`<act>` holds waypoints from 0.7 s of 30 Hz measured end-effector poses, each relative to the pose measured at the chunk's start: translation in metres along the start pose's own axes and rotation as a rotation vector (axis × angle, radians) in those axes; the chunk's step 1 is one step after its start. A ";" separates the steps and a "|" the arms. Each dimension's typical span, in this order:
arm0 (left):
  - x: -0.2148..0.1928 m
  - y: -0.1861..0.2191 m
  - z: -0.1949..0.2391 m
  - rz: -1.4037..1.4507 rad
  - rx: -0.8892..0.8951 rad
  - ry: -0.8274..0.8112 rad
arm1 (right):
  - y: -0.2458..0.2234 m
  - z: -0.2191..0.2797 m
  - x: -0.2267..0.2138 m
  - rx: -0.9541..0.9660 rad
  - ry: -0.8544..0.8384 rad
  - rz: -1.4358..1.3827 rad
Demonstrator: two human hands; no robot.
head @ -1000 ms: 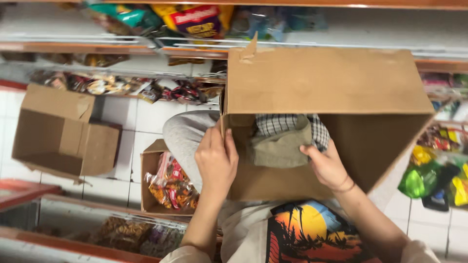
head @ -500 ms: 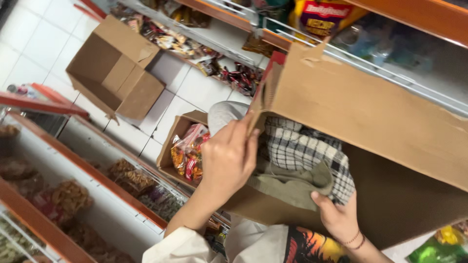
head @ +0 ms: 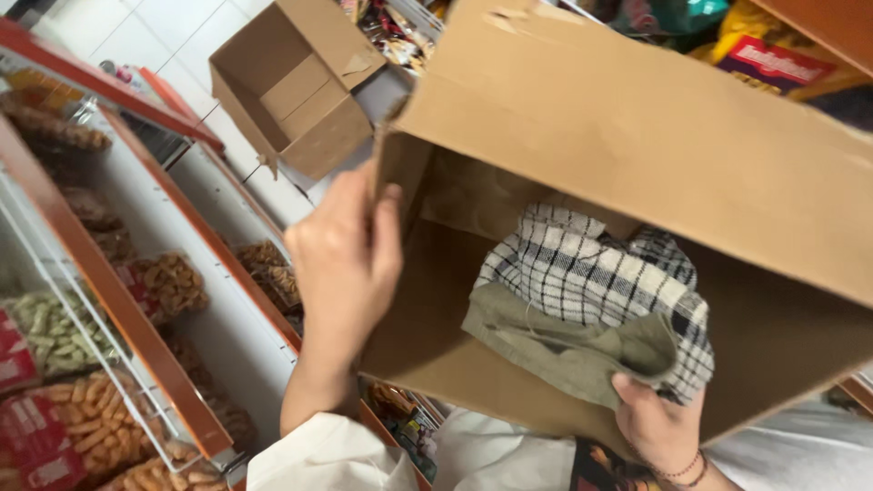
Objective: The person sits on the floor of a store aisle and restocks shelves. They take packaged snacks from a cardboard box, wipe them with a cloth, scan the barcode with a handheld scanner, and place them on the shelf.
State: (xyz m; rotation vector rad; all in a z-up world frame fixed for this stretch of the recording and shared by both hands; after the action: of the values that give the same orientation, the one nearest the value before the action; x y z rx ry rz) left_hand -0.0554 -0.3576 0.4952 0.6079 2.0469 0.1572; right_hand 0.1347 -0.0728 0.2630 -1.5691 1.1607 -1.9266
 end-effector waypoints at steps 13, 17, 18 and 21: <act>-0.005 -0.190 0.058 0.107 -0.711 0.218 | -0.013 -0.036 0.015 -0.640 -0.472 1.178; 0.023 -0.245 0.111 0.166 -0.805 0.248 | 0.008 -0.072 0.050 -0.018 -0.147 0.574; 0.033 -0.256 0.127 0.222 -0.887 0.230 | 0.013 -0.080 0.070 0.050 -0.135 0.349; 0.072 -0.275 0.173 0.381 -1.218 0.159 | 0.034 -0.112 0.128 0.208 -0.143 -0.092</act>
State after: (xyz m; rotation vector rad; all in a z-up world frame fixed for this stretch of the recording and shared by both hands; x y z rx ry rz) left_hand -0.0384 -0.5841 0.2519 0.1752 1.5468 1.5607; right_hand -0.0145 -0.1473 0.3108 -1.6406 0.8155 -1.8887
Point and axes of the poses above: each hand's wrist, its own z-axis away from the middle knuckle, its own x-axis out of the palm, y = z × x, the point moved 5 cm from there along -z, towards the middle knuckle, and after that the axes turned 8 degrees about -z, right-handed, at the moved point
